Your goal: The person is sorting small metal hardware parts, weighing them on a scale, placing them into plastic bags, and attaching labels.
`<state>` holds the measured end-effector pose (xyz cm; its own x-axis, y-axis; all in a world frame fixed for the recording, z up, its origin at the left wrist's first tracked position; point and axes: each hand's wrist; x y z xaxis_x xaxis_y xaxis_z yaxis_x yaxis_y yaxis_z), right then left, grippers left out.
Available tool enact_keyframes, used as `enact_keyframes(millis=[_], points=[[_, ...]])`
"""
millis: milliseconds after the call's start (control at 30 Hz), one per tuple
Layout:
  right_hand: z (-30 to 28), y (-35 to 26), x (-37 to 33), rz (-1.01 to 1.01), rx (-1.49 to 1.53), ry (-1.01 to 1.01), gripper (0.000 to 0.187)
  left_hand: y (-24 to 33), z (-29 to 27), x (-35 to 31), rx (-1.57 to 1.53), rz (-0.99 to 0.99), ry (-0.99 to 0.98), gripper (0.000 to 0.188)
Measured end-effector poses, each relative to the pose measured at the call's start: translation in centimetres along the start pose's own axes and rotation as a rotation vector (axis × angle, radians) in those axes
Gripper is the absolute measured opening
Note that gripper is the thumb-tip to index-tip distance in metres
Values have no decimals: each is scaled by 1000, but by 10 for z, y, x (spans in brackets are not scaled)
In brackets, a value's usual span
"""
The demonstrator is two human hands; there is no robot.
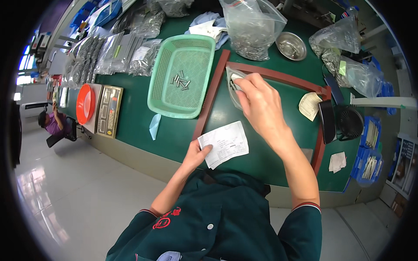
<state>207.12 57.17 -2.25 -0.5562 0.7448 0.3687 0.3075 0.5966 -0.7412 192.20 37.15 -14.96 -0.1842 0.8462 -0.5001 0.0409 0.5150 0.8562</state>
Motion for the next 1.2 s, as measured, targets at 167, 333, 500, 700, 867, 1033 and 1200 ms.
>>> enact_keyframes(millis=[167, 333, 500, 700, 867, 1033, 1200], points=[[11, -25, -20, 116, 189, -40, 12, 5, -2, 6, 676, 48, 10, 28], [53, -1, -43, 396, 319, -297, 17, 73, -42, 26, 923, 268, 221, 28], [125, 38, -16, 565, 315, -167, 41, 45, -120, 124, 994, 314, 517, 46], [179, 69, 12, 782, 286, -90, 42, 25, -133, 184, 979, 225, 621, 72], [209, 64, 25, 776, 162, 187, 35, -5, -145, 201, 597, 127, 844, 52], [222, 58, 36, 765, 342, 207, 24, 5, -157, 201, 220, 14, 795, 40], [223, 30, 32, 548, 781, 399, 20, 29, -134, 185, -241, -8, 830, 42]])
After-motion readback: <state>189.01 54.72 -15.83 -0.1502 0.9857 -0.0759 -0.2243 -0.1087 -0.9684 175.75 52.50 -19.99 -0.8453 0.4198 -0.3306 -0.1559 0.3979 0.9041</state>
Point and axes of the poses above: each hand's wrist, its own x-axis towards the middle knuckle, its own z-axis out of the palm, y = z × x, and after that the axes turned 10 degrees about x, right-handed
